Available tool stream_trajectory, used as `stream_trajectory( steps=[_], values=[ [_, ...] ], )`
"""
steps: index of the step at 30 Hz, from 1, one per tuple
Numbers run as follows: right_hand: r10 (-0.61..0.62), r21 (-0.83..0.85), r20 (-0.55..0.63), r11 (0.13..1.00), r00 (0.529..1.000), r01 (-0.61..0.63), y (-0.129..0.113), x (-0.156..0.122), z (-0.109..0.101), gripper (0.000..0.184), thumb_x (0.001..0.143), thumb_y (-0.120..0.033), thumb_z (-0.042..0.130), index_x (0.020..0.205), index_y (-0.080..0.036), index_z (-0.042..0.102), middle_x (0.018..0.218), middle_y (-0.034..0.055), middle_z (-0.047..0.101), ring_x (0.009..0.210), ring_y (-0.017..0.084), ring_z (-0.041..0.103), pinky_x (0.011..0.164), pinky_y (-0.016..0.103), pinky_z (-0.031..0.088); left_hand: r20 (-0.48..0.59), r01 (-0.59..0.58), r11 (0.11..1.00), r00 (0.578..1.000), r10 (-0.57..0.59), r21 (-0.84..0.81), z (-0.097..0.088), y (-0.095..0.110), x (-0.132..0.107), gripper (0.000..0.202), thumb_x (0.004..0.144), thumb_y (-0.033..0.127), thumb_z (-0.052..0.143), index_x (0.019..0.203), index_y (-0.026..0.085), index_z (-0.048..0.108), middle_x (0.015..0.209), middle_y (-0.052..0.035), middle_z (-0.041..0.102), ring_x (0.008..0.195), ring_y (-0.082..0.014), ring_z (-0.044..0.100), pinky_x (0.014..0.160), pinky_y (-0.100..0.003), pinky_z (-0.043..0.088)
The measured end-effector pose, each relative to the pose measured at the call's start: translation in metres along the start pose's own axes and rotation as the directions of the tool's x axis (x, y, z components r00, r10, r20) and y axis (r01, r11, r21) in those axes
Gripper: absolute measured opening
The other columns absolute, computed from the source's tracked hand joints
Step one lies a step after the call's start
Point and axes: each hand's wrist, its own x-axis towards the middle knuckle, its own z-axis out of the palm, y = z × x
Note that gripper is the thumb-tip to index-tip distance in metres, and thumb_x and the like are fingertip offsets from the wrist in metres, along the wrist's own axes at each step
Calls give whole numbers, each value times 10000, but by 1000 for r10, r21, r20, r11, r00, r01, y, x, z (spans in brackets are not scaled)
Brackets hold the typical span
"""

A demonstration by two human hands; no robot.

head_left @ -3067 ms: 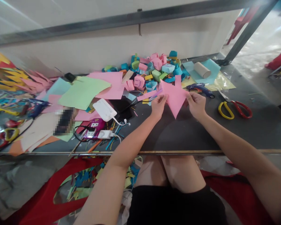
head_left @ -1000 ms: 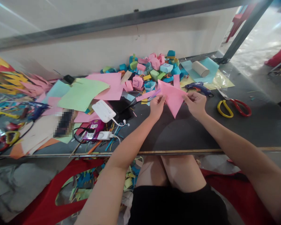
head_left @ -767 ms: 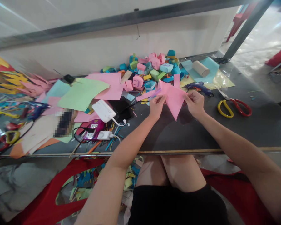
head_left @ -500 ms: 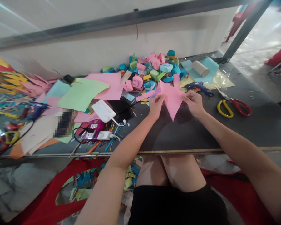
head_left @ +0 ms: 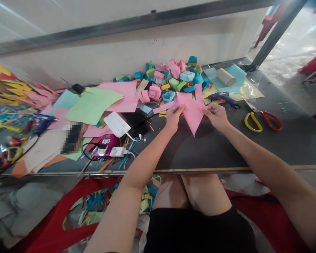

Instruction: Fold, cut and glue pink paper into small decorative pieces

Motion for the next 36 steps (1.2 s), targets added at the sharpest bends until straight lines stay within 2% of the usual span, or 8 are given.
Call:
stream_trajectory(
  steps=[4,9,16,24,30,36],
  values=[
    [8,-21,61,1000,998,-7,0,-1,1,491,739,-644,804,661,-254,516,556,-22,612,473,158,586,458,329,520,-4,34,998,999,-34,-55,-1,4,2,409,741,428,868,592,186,573,595,44,510,567,-70,450,573,-234,401],
    [72,13,193,997,978,-76,-1,-3,3,536,677,-675,836,674,-245,516,558,-7,663,495,175,652,443,303,521,-48,100,991,993,-104,-90,-6,4,8,391,721,468,880,640,189,619,647,17,589,621,-97,539,594,-243,451],
    [89,-19,166,996,982,-87,-4,-3,4,555,689,-701,823,672,-238,517,551,17,663,498,188,676,431,295,534,-63,58,995,996,-64,-80,-13,3,13,490,726,491,879,556,180,540,571,40,482,565,-76,464,539,-230,404],
    [104,14,197,994,975,-109,-3,-3,4,575,635,-718,846,673,-239,530,543,12,679,486,178,673,430,278,524,-141,44,996,989,-54,-78,-15,5,15,249,763,391,860,737,193,712,680,21,603,667,-102,578,627,-257,485],
    [106,16,210,994,972,-112,-1,-2,3,544,660,-680,849,671,-241,528,540,7,665,488,175,663,438,282,525,-182,49,990,981,-73,-136,-18,6,17,295,742,437,872,736,186,716,704,0,635,663,-103,580,603,-247,469],
    [96,4,220,995,971,-99,-1,-3,4,602,625,-766,821,672,-241,531,541,16,675,478,173,661,431,284,513,-197,20,994,980,-41,-107,-17,4,19,322,725,483,875,780,197,738,707,12,620,653,-90,549,606,-243,464]
  ],
)
